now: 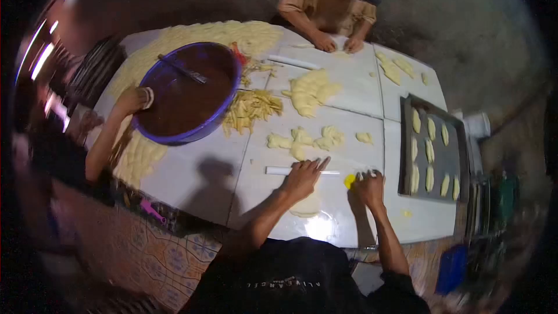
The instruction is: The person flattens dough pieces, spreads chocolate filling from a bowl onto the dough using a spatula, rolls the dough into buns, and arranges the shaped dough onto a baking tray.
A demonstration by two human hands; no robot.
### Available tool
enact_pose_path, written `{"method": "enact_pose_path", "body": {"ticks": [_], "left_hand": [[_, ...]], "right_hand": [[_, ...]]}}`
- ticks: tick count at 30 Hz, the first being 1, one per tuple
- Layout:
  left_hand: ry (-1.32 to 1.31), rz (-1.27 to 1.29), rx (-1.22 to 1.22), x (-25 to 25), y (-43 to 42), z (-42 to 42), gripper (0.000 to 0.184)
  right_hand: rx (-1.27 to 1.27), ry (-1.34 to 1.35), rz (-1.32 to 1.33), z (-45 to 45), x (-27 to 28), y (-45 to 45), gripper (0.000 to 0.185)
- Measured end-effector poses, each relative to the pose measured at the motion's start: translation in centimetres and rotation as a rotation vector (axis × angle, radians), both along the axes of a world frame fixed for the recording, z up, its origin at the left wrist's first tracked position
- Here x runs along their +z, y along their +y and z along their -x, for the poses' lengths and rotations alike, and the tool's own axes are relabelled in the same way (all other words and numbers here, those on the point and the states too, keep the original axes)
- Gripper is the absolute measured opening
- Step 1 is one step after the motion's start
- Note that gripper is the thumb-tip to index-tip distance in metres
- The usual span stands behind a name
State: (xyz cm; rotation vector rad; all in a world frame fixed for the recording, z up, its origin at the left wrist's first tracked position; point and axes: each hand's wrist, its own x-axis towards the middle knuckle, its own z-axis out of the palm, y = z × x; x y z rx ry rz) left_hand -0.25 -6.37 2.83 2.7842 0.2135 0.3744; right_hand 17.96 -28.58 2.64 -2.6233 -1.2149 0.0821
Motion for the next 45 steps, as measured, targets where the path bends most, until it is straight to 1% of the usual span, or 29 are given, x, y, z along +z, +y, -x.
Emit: {"method": "enact_pose_path", "body": {"ticks": [1, 2, 4, 7, 9, 10, 11, 12, 13, 14, 15, 18, 19, 21, 22, 23, 25, 26, 27, 29, 30, 31, 32, 34, 36, 37, 39, 43, 45], "left_hand": [[-0.074, -0.162, 0.013, 0.5, -0.1, 0.3, 0.078], [-0.122, -0.199, 0.122, 0.3, -0.4, 0.5, 0.078], [-0.197, -0.170, 0.293, 0.7, -0.5, 1.4, 0.079], [-0.323, 0.036, 0.538, 2.6, -0.5, 7.6, 0.078], [-0.357, 0.041, 0.743, 2.4, 0.1, 13.0, 0.075], [-0.341, 0.013, 0.863, 0.1, 0.6, 15.7, 0.073], [-0.325, -0.013, 0.983, -2.4, 1.0, 18.1, 0.071], [-0.254, 0.022, 1.085, -3.8, 0.4, 20.4, 0.072], [-0.181, 0.057, 1.184, -4.7, 0.3, 21.9, 0.073], [-0.002, 0.031, 1.232, -4.4, 0.5, 22.6, 0.079], [-0.007, 0.034, 1.246, -4.5, 0.6, 22.6, 0.079], [0.128, -0.060, 1.379, -5.3, 0.7, 21.3, 0.085], [0.122, -0.054, 1.391, -6.9, 0.9, 21.4, 0.085], [-0.057, 0.235, 1.391, -11.2, 0.7, 21.9, 0.081], [-0.152, 0.110, 1.339, -11.1, 1.2, 22.4, 0.076], [-0.155, 0.113, 1.348, -11.5, 1.8, 22.1, 0.076], [-0.473, 0.109, 1.451, -13.1, 1.7, 21.6, 0.071], [-0.135, 0.108, 1.467, -16.7, 0.4, 22.5, 0.064], [-0.205, 0.199, 1.501, -12.1, 0.8, 22.1, 0.062], [-0.359, 0.371, 1.568, -1.2, 2.0, 21.2, 0.059], [-0.315, -0.084, 1.383, -3.6, 2.0, 21.9, 0.053], [-0.309, -0.085, 1.378, -3.7, 1.9, 21.9, 0.053], [-0.257, -0.075, 1.423, -3.6, 1.9, 21.8, 0.050], [-0.208, -0.068, 1.466, -3.6, 2.1, 21.8, 0.048], [-0.281, 0.453, 1.511, -3.7, 1.6, 22.1, 0.047], [-0.271, 0.461, 1.511, -3.7, 1.5, 22.0, 0.047], [-0.064, -0.147, 1.488, -3.9, 1.5, 21.6, 0.052], [0.025, -0.212, 1.476, -5.8, 1.8, 22.0, 0.059], [-0.069, -0.167, 1.470, -4.3, 2.1, 21.6, 0.051]], "right_hand": [[0.024, -0.023, 0.042, 1.4, 1.7, -1.0, 0.036], [0.041, -0.105, 0.089, 1.1, -0.9, -2.8, 0.034], [0.094, -0.080, -0.097, 0.6, -3.3, -4.0, 0.031], [0.041, 0.152, 0.110, 1.2, 0.7, -2.1, 0.031], [-0.093, 0.435, -0.115, 1.6, 0.9, -0.6, 0.030], [0.051, 0.390, -0.155, 2.0, 1.3, 1.1, 0.024], [0.174, 0.594, -0.351, 2.4, 1.1, 3.3, 0.019], [0.129, 0.846, -0.351, 2.9, 0.9, 6.2, 0.018], [0.199, 0.882, -0.317, 5.3, 5.5, 10.4, 0.025], [0.296, 0.815, -0.357, 6.3, 5.9, 14.5, 0.025], [0.305, 0.995, -0.392, 9.7, 11.2, 18.7, 0.027], [0.484, 0.786, -0.389, 14.5, 14.2, 29.7, 0.034], [0.464, 0.859, -0.363, 16.1, 15.1, 32.7, 0.035], [0.536, 0.859, -0.318, 18.9, 11.7, 37.5, 0.029], [0.661, 0.735, -0.227, 20.1, 12.1, 38.7, 0.026], [0.654, 0.846, -0.159, 22.2, 14.4, 39.2, 0.023], [0.777, 0.883, -0.060, 23.6, 18.1, 41.5, 0.020], [0.933, 0.662, -0.128, 22.7, 17.2, 44.0, 0.019], [1.080, 0.432, -0.193, 21.6, 16.3, 46.6, 0.019], [1.225, 0.223, -0.167, 19.2, 14.9, 51.6, 0.018], [1.220, 0.064, 0.130, 18.1, 13.9, 53.7, 0.020], [1.191, -0.105, 0.406, 17.3, 13.5, 54.9, 0.023], [1.185, -0.097, 0.404, 17.0, 12.7, 55.2, 0.023], [1.416, -0.087, 0.436, 16.4, 11.3, 55.8, 0.021], [1.390, 0.031, 0.480, 17.2, 12.9, 55.5, 0.023], [1.363, 0.143, 0.520, 17.8, 14.1, 55.2, 0.025], [1.376, 0.129, 0.524, 18.0, 16.2, 54.6, 0.026], [1.469, 0.078, 0.540, 16.1, 23.3, 50.8, 0.027], [1.490, 0.092, 0.375, 13.5, 25.9, 46.5, 0.026]]}}
